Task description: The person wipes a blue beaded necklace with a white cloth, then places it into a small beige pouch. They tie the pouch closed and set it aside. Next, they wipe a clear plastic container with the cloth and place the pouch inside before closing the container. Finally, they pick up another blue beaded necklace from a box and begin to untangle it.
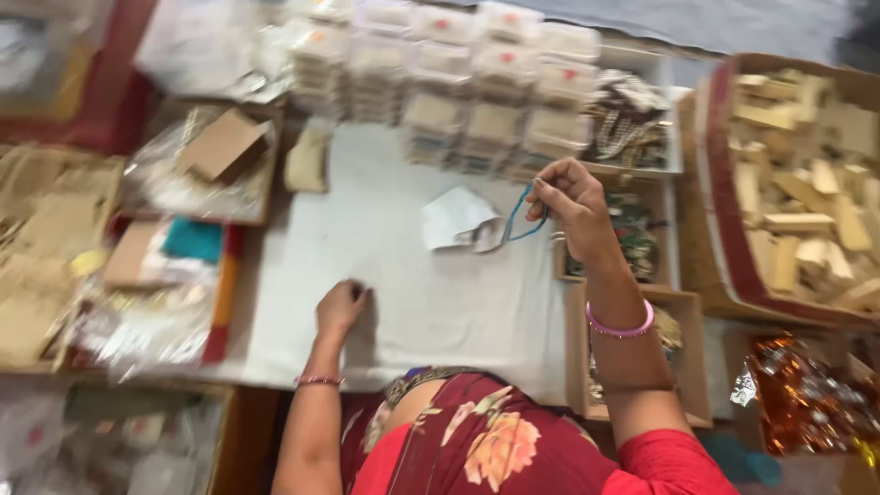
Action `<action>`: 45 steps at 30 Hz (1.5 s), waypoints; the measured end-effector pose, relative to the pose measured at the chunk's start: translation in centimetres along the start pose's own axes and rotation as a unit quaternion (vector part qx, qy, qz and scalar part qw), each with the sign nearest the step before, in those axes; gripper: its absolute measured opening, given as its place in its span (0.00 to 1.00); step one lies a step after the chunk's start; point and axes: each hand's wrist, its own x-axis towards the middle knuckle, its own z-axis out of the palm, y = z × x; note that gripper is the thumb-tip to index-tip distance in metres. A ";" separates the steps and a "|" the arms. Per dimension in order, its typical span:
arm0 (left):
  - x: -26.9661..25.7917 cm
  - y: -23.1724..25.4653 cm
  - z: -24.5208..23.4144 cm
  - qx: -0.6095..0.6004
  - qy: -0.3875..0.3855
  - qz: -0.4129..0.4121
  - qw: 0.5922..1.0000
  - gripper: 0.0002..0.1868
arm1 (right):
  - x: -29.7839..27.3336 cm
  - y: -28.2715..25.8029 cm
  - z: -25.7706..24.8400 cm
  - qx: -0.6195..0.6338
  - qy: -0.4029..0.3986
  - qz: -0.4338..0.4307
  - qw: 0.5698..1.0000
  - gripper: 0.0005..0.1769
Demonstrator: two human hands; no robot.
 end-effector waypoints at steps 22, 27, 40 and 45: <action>-3.8 -3.1 -2.9 0.050 0.141 0.428 0.891 0.18 | 0.0 28.8 8.4 -0.596 0.022 0.078 0.799 0.29; -4.2 -1.7 -1.9 0.050 0.060 0.397 0.915 0.07 | -3.5 28.7 16.5 -0.642 0.050 -0.122 0.755 0.13; -1.0 -5.2 -1.6 0.170 0.129 0.463 0.860 0.07 | -4.5 27.1 10.0 -0.682 0.099 -0.104 0.717 0.21; -1.0 -5.4 -2.8 0.164 0.188 0.333 0.909 0.05 | -3.4 29.5 17.6 -0.635 -0.031 -0.279 0.720 0.20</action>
